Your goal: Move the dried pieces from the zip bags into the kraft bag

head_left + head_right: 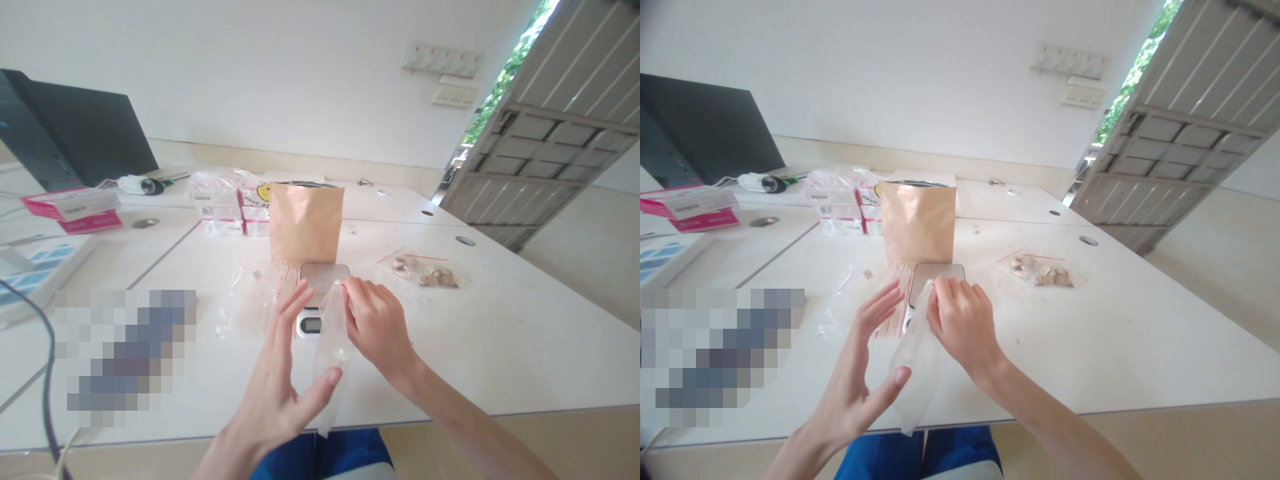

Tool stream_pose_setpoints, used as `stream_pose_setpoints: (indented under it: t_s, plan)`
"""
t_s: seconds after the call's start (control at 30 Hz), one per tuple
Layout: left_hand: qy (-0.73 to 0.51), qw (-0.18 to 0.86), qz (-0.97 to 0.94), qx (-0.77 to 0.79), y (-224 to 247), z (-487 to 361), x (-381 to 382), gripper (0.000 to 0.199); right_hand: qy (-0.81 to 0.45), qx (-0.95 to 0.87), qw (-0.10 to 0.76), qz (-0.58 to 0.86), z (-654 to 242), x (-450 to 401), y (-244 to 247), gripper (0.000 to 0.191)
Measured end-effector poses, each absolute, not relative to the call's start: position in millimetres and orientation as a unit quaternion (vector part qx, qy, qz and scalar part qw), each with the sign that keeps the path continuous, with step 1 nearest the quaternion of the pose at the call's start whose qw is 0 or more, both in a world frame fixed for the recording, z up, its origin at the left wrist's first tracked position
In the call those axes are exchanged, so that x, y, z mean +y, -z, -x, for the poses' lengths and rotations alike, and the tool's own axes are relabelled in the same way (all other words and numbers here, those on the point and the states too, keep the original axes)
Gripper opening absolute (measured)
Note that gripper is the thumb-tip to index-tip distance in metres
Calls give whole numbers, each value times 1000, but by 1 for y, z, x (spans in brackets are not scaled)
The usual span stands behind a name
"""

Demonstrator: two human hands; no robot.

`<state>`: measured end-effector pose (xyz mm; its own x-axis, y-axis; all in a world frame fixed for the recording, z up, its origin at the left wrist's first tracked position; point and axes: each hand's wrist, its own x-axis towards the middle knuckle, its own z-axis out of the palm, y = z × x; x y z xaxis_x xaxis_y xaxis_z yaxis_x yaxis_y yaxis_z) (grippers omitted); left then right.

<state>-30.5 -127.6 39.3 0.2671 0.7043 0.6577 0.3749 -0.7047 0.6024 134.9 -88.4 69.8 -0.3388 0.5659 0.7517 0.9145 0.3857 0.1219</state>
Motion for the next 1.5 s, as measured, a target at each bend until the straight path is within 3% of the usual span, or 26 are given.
stream_pose_setpoints:
  t_s: [0.27, 0.37, 0.47, 0.67, 0.73, 0.8, 1.0, 1.17, 1.27, 1.5]
  plan:
    - [-466, 103, -803, 356, -48, 4, -126, 73, 249, -785, 269, 500, -133, -92, -77, 32]
    - [-468, 94, -792, 381, -49, 4, -123, 61, 171, -808, 259, 500, -137, -89, -80, 31]
    - [-462, 85, -798, 377, -47, 11, -115, 47, 42, -807, 270, 523, -144, -86, -85, 29]
    - [-452, -13, -843, 292, -42, 35, -100, 50, -425, -663, 374, 490, -154, -84, -92, 45]
    - [-465, -26, -841, 276, -41, 39, -99, 48, -510, -623, 377, 457, -152, -81, -89, 47]
    - [-480, -3, -836, 268, -38, 42, -102, 45, -515, -605, 394, 461, -151, -76, -84, 48]
    - [-490, 165, -757, 400, -27, 50, -108, 40, -366, -652, 492, 447, -154, -66, -78, 29]
    - [-506, 247, -707, 429, -28, 48, -100, 40, -441, -742, 379, 334, -149, -74, -87, 26]
    - [-524, 256, -692, 426, -32, 46, -95, 41, -495, -695, 388, 347, -148, -69, -85, 20]
    - [-540, 377, -612, 438, -44, 44, -92, 36, -611, -578, 434, 322, -151, -55, -71, 31]
